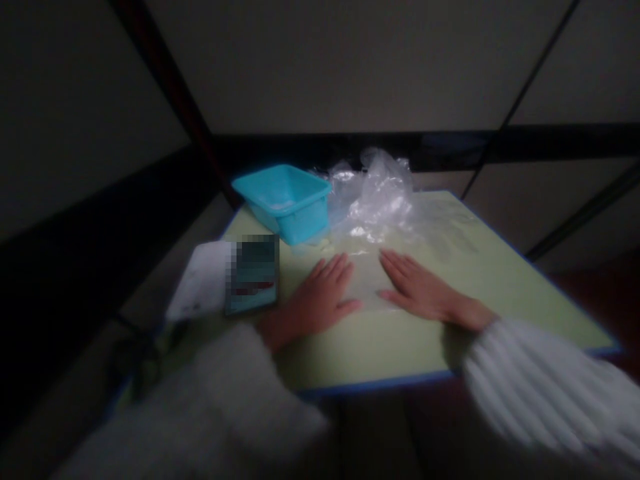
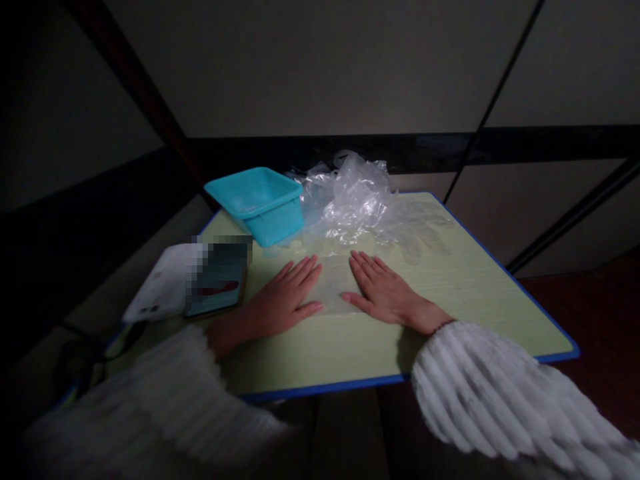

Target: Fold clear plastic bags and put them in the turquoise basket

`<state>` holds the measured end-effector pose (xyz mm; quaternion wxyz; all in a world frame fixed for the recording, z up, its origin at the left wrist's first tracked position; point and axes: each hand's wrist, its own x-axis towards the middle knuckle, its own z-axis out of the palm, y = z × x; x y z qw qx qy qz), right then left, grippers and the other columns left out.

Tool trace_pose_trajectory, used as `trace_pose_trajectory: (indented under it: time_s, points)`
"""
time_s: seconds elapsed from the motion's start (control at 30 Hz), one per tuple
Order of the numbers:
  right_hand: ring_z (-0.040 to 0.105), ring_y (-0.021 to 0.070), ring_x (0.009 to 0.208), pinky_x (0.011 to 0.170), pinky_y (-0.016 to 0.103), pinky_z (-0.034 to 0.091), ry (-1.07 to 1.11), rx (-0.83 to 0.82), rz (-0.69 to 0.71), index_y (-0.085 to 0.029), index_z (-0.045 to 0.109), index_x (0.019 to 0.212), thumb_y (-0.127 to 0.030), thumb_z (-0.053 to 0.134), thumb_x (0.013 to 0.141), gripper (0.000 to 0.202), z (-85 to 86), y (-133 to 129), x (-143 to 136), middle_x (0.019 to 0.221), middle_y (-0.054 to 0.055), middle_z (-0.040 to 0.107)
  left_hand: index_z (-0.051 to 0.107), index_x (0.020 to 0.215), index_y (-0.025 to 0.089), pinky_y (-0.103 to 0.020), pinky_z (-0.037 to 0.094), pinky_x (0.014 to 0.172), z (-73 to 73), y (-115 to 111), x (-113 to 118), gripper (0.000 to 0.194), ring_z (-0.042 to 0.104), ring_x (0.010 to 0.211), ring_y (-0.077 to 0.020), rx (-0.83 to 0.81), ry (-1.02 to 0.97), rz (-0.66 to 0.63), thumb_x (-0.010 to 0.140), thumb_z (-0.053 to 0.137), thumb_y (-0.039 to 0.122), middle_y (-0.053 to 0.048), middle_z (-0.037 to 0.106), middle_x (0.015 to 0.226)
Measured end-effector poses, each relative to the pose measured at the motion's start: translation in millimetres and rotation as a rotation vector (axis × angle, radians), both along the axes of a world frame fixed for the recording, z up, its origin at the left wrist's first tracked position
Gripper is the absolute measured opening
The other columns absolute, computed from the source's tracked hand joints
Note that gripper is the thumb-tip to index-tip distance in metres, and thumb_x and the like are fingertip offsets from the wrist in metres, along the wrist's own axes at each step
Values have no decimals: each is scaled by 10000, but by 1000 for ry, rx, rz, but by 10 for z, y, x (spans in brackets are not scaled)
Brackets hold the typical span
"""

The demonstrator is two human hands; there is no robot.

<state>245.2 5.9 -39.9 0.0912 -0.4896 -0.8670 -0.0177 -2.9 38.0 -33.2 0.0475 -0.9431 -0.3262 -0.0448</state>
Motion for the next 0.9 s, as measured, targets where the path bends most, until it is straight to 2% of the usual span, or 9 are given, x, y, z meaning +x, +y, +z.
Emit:
trace_pose_trajectory:
  time_s: [0.3,0.43,0.6,0.67,0.73,0.8,0.9]
  points:
    - [227,294,1404,1133,493,213,23,-7,0,-64,207,1484,-649,219,921,811,6,-3,2,1495,211,291,308,1411,55,-500,175,1126,-29,14,-18,677,172,1425,-319,-30,-70,-18,935,355,534,-233,262,1506]
    - [205,285,1412,1133,503,200,45,-48,1,-67,219,1480,-635,225,928,792,33,-13,-4,1509,207,256,270,1429,52,-496,160,1135,-55,22,-23,706,150,1431,-310,-41,-103,-11,930,367,541,-230,249,1512]
    - [162,295,1424,1120,565,169,175,-72,36,-111,252,1472,-576,275,949,701,192,-51,32,1535,185,205,240,1442,72,-496,174,1140,47,4,-67,657,147,1436,-280,-91,-257,-38,939,403,463,-198,240,1525]
    - [225,297,1408,1106,566,210,250,-38,111,-150,356,1427,-535,343,950,613,302,-73,83,1520,165,277,316,1414,114,-479,192,1144,103,-11,-96,572,220,1417,-259,-106,-321,-90,934,449,394,-166,300,1510]
    - [404,272,1310,1057,509,336,321,-25,207,-177,530,1281,-461,415,951,451,410,-97,150,1407,147,460,428,1343,144,-459,247,1130,141,-28,-120,479,339,1360,-249,-103,-378,-133,910,505,333,-142,418,1444]
    - [567,227,1090,925,421,463,382,-65,294,-188,648,1055,-379,466,946,285,491,-124,217,1143,115,619,532,1230,159,-444,334,1082,164,-45,-132,370,456,1263,-246,-92,-422,-163,884,535,292,-121,543,1326]
    - [596,170,804,724,317,495,404,-186,366,-181,668,822,-290,522,923,208,551,-171,279,838,56,611,610,1061,176,-417,436,974,192,-73,-127,225,562,1102,-237,-99,-414,-203,867,536,261,-91,637,1159]
